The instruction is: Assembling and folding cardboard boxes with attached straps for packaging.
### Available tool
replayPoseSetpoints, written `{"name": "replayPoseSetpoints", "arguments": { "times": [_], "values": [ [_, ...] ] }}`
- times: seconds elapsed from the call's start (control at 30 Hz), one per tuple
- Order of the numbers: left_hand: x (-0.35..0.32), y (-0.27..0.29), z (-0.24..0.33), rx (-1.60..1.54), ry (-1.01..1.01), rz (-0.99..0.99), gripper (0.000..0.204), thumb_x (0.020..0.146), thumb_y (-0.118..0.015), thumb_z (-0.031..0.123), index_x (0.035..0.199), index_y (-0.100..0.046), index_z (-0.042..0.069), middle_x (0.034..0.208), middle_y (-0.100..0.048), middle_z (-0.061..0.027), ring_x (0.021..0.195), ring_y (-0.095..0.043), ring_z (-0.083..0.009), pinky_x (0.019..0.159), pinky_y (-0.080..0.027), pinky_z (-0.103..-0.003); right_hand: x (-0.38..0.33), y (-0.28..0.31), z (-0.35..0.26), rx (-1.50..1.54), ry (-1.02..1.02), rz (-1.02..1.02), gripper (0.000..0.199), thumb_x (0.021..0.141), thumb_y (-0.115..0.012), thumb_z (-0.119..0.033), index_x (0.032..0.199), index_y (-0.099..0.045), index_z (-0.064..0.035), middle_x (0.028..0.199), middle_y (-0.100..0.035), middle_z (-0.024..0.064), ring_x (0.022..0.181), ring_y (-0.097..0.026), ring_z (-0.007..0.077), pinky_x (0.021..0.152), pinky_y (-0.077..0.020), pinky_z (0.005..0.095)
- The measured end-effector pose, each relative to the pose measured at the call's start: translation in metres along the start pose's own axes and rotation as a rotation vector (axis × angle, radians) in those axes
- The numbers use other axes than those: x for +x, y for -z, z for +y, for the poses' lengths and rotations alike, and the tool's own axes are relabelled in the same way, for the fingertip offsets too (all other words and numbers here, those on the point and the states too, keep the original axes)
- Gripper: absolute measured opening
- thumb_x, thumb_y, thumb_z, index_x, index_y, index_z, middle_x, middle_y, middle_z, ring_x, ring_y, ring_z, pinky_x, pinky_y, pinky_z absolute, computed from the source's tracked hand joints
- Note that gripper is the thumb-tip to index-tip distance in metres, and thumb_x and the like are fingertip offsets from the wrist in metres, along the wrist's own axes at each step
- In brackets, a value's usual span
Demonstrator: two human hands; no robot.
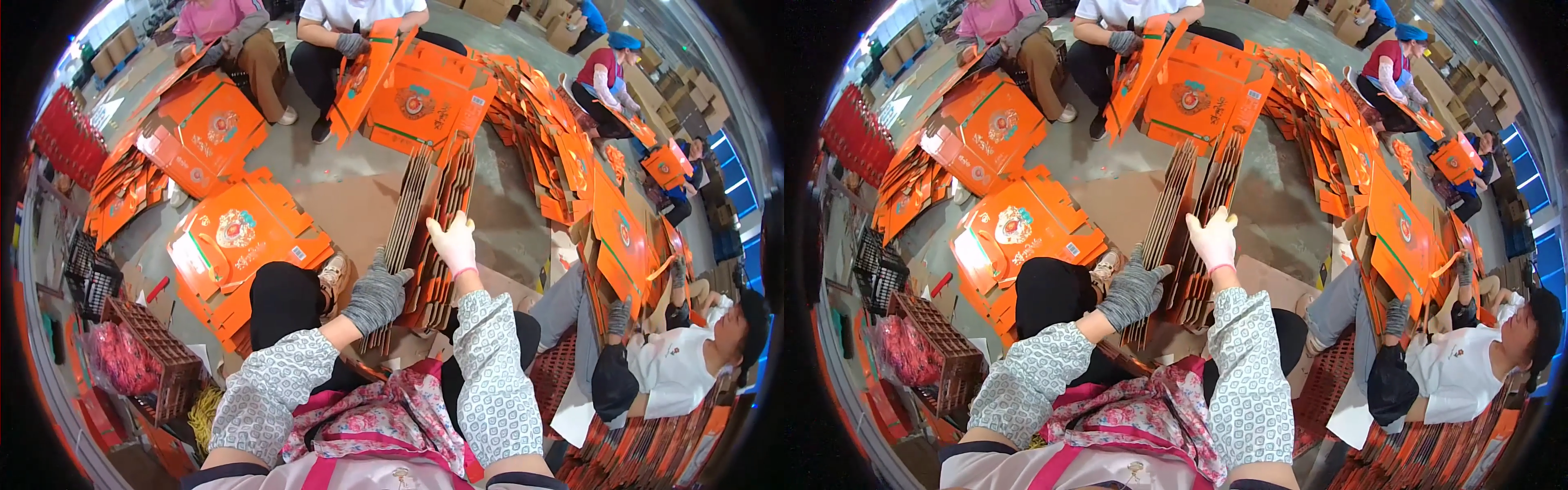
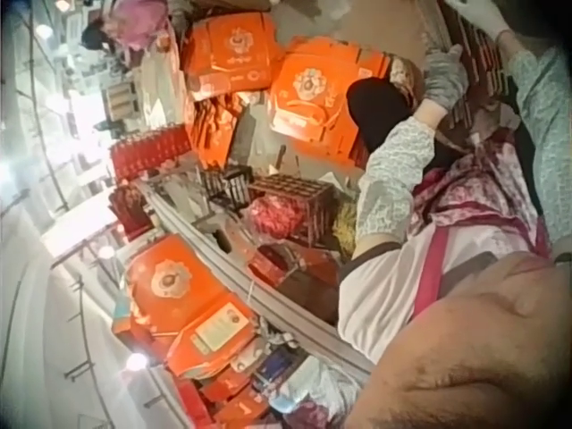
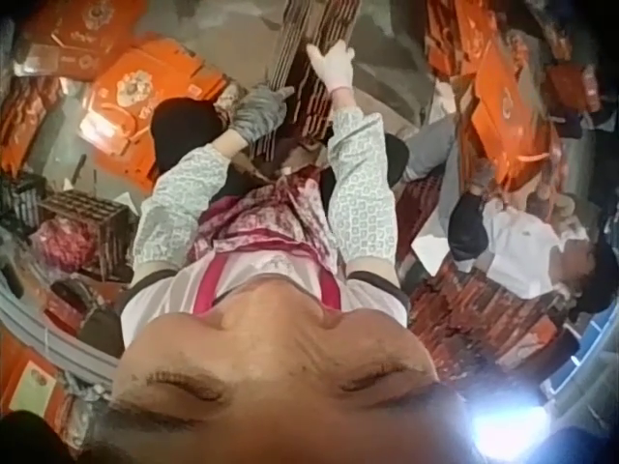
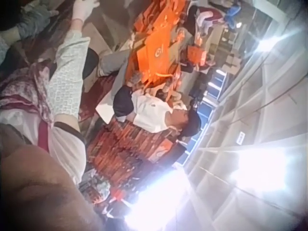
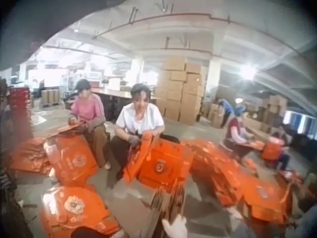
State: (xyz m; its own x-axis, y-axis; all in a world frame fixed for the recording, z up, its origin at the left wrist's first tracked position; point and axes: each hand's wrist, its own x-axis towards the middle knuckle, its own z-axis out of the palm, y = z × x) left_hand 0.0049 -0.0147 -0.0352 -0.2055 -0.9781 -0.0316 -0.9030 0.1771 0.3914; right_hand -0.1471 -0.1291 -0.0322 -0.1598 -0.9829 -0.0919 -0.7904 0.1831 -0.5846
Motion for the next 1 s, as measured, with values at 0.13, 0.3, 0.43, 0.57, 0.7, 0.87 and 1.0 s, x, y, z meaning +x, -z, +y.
{"name": "replayPoseSetpoints", "arguments": {
  "times": [0.13, 0.3, 0.43, 0.57, 0.7, 0.87, 1.0],
  "values": [
    [0.004, -0.005, -0.001, -0.043, 0.033, -0.066, 0.048, 0.076, -0.054, 0.019, 0.124, -0.055, 0.022, 0.134, -0.026, -0.0385, 0.098, -0.059, -0.0390, 0.079, -0.050, -0.041, 0.006, 0.008, -0.018, -0.102, -0.071, -0.135, 0.073, 0.071, -0.057, -0.019, 0.133, -0.024, 0.0005, 0.133, -0.024, 0.0360, 0.103, -0.053, 0.0461, 0.088, -0.0450, 0.0427],
    [0.005, 0.009, 0.008, -0.169, 0.156, -0.082, 0.047, 0.076, -0.052, 0.012, 0.122, -0.056, 0.021, 0.136, -0.028, -0.0347, 0.083, -0.063, -0.0385, 0.076, -0.051, -0.040, 0.013, 0.001, -0.007, -0.176, -0.036, -0.104, 0.073, 0.072, -0.054, -0.009, 0.138, -0.023, -0.0120, 0.113, -0.050, 0.0303, 0.095, -0.058, 0.0429, 0.083, -0.0469, 0.0438],
    [0.009, -0.029, -0.022, -0.132, 0.122, -0.064, 0.051, 0.075, -0.050, 0.007, 0.123, -0.055, 0.024, 0.136, -0.027, -0.0351, 0.087, -0.062, -0.0403, 0.077, -0.050, -0.042, 0.005, 0.005, 0.011, 0.022, 0.045, -0.014, 0.066, 0.072, -0.053, -0.008, 0.135, -0.034, -0.0134, 0.093, -0.063, 0.0247, 0.087, -0.060, 0.0398, 0.079, -0.0472, 0.0452],
    [0.004, -0.007, -0.015, -0.169, 0.136, -0.041, 0.053, 0.072, -0.053, 0.005, 0.121, -0.056, 0.024, 0.133, -0.030, -0.0364, 0.078, -0.063, -0.0401, 0.070, -0.052, -0.042, -0.053, 0.012, 0.001, -0.058, 0.141, 0.008, 0.059, 0.075, -0.051, -0.010, 0.132, -0.035, -0.0135, 0.083, -0.062, 0.0257, 0.077, -0.061, 0.0413, 0.072, -0.0486, 0.0486],
    [-0.004, -0.011, -0.018, -0.131, -0.046, 0.060, 0.052, 0.070, -0.057, 0.004, 0.121, -0.055, 0.014, 0.110, -0.051, -0.0247, 0.092, -0.054, -0.0371, 0.082, -0.046, -0.038, -0.095, 0.018, -0.027, -0.054, 0.172, -0.040, 0.058, 0.075, -0.053, -0.012, 0.131, -0.036, -0.0102, 0.076, -0.061, 0.0257, 0.073, -0.060, 0.0417, 0.071, -0.0483, 0.0497],
    [-0.038, -0.036, -0.038, 0.158, -0.144, 0.108, 0.041, 0.072, -0.058, 0.014, 0.113, -0.055, 0.006, 0.122, -0.046, -0.0273, 0.110, -0.051, -0.0371, 0.082, -0.048, -0.043, -0.118, 0.011, -0.028, 0.106, 0.153, -0.086, 0.058, 0.076, -0.052, -0.020, 0.130, -0.035, -0.0047, 0.069, -0.060, 0.0241, 0.065, -0.060, 0.0407, 0.065, -0.0485, 0.0502],
    [-0.027, -0.012, -0.029, -0.153, -0.266, 0.062, 0.046, 0.080, -0.054, 0.012, 0.124, -0.047, 0.001, 0.130, -0.046, -0.0197, 0.119, -0.043, -0.0367, 0.101, -0.032, -0.042, -0.137, -0.026, 0.001, 0.224, 0.152, -0.096, 0.052, 0.083, -0.044, -0.018, 0.133, -0.031, -0.0081, 0.085, -0.060, 0.0267, 0.067, -0.061, 0.0386, 0.058, -0.0487, 0.0492]
  ]
}}
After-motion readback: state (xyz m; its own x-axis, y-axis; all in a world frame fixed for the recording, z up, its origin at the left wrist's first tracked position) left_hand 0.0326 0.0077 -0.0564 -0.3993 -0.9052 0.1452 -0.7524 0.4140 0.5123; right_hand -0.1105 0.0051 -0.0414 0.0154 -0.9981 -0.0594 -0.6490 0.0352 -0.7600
